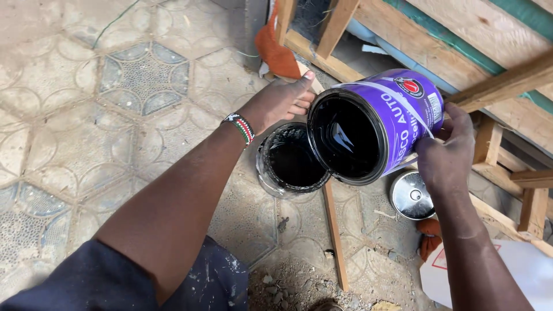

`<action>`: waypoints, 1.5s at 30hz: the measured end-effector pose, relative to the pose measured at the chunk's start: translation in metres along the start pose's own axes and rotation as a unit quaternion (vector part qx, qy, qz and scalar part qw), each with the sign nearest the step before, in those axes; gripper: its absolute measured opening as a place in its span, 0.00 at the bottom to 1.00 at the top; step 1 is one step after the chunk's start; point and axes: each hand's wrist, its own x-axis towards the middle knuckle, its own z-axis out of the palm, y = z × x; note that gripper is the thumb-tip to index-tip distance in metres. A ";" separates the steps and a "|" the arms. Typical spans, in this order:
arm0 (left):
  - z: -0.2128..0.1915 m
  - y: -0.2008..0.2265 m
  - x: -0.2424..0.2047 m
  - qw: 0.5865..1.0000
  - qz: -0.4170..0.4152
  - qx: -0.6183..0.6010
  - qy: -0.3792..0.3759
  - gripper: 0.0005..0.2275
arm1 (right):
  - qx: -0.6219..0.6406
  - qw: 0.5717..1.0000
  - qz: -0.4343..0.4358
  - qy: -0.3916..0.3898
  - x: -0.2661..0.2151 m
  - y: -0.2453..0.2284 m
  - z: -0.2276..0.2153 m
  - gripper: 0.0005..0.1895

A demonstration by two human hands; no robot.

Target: Mixing paint by pouring from multiple cans into a container and stirring with a wooden stick

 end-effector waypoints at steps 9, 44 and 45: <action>-0.012 0.001 -0.009 1.000 0.021 0.013 -0.016 0.58 | 0.023 0.996 -0.085 0.034 -0.005 -0.021 0.007 0.38; -0.012 0.010 -0.023 0.997 0.006 -0.068 0.032 0.52 | 0.091 0.983 -0.154 0.043 -0.006 -0.017 0.014 0.31; -0.012 0.011 -0.023 0.997 0.006 -0.069 0.033 0.52 | 0.091 0.983 -0.154 0.042 -0.006 -0.019 0.014 0.31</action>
